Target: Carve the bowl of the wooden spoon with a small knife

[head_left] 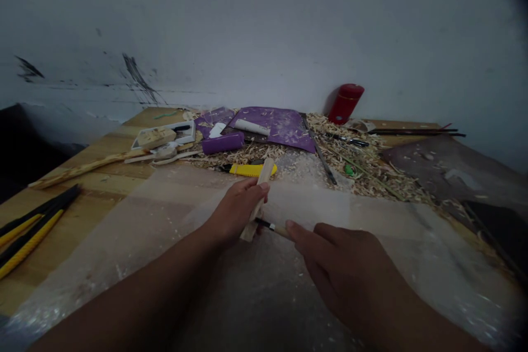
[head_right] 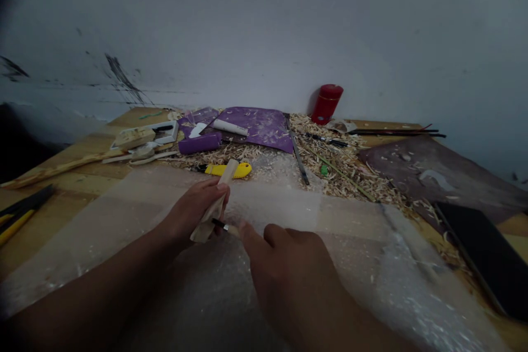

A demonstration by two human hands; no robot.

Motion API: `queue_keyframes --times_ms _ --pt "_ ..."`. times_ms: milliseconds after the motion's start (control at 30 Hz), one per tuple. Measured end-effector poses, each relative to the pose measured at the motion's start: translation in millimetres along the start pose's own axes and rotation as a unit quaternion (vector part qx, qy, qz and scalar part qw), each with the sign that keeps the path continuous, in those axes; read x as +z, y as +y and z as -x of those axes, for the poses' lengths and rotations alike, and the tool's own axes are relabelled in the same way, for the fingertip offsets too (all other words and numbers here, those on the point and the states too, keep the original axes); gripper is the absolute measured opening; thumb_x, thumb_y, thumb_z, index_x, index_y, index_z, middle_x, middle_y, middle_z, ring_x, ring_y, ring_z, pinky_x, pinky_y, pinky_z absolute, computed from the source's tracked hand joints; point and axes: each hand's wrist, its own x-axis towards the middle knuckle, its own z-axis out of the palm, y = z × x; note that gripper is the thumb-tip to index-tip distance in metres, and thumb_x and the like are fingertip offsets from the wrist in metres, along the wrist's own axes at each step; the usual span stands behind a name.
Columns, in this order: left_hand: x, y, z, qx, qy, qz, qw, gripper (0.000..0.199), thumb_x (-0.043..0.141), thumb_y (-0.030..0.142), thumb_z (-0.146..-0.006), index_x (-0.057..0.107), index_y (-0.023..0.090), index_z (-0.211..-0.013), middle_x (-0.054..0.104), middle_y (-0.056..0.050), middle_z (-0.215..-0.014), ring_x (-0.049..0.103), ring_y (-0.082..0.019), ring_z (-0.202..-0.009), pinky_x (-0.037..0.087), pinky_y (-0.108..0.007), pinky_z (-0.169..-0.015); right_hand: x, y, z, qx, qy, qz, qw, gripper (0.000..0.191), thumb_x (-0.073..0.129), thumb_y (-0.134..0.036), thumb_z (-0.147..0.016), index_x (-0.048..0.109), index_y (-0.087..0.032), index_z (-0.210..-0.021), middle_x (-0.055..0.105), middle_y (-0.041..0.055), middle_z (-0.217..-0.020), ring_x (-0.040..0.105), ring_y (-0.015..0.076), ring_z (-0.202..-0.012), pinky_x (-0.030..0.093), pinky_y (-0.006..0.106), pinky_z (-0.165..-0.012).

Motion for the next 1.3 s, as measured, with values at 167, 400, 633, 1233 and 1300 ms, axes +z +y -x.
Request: queue_keyframes --times_ms 167,400,633,1233,1300 --pt "0.0 1.8 -0.3 -0.016 0.015 -0.014 1.0 0.025 0.048 0.041 -0.074 0.046 0.02 -0.06 0.046 0.005 -0.039 0.043 -0.011 -0.026 0.032 -0.02 -0.027 3.2 -1.9 -2.8 0.035 -0.015 -0.105 0.994 0.031 0.038 -0.013 -0.083 0.057 -0.018 -0.106 0.058 0.0012 -0.063 0.053 0.0149 -0.052 0.036 0.026 -0.048" --pt "-1.0 7.1 0.3 0.003 0.055 0.005 0.998 0.023 0.048 0.038 -0.073 0.046 0.02 -0.059 0.047 0.005 -0.039 0.043 -0.011 -0.028 0.035 -0.021 -0.028 18.6 -4.8 -5.1 0.062 0.028 -0.202 0.977 0.027 0.038 -0.014 -0.085 0.058 -0.017 -0.104 0.061 0.0013 -0.067 0.055 0.0134 -0.057 0.039 0.024 -0.053" --pt "-5.0 4.0 -2.2 -0.004 0.002 0.023 1.0 0.027 0.046 0.04 -0.075 0.046 0.018 -0.059 0.047 0.005 -0.039 0.043 -0.011 -0.026 0.034 -0.021 -0.027 22.3 0.7 -0.7 -0.041 0.044 0.001 0.998 0.037 0.037 -0.01 -0.081 0.05 -0.011 -0.116 0.054 0.0027 -0.062 0.047 0.0161 -0.048 0.028 0.028 -0.045" --pt "-8.2 -4.3 -3.8 0.023 -0.169 0.175 0.97 0.029 0.038 0.044 -0.079 0.049 0.018 -0.073 0.047 0.004 -0.036 0.039 -0.009 -0.026 0.041 -0.025 -0.037 18.6 34.5 -8.3 0.059 0.133 -0.212 0.966 0.022 0.051 -0.023 -0.081 0.061 -0.02 -0.1 0.068 0.0022 -0.083 0.063 0.0136 -0.069 0.047 0.023 -0.061" --pt "-8.3 -3.8 -2.0 0.046 -0.171 0.187 0.966 0.023 0.044 0.04 -0.078 0.048 0.018 -0.075 0.049 0.004 -0.041 0.043 -0.01 -0.031 0.043 -0.026 -0.042 18.7 34.1 -8.5 0.066 0.139 -0.213 0.965 0.022 0.051 -0.024 -0.081 0.062 -0.021 -0.099 0.069 0.0016 -0.08 0.063 0.0132 -0.065 0.048 0.023 -0.059"
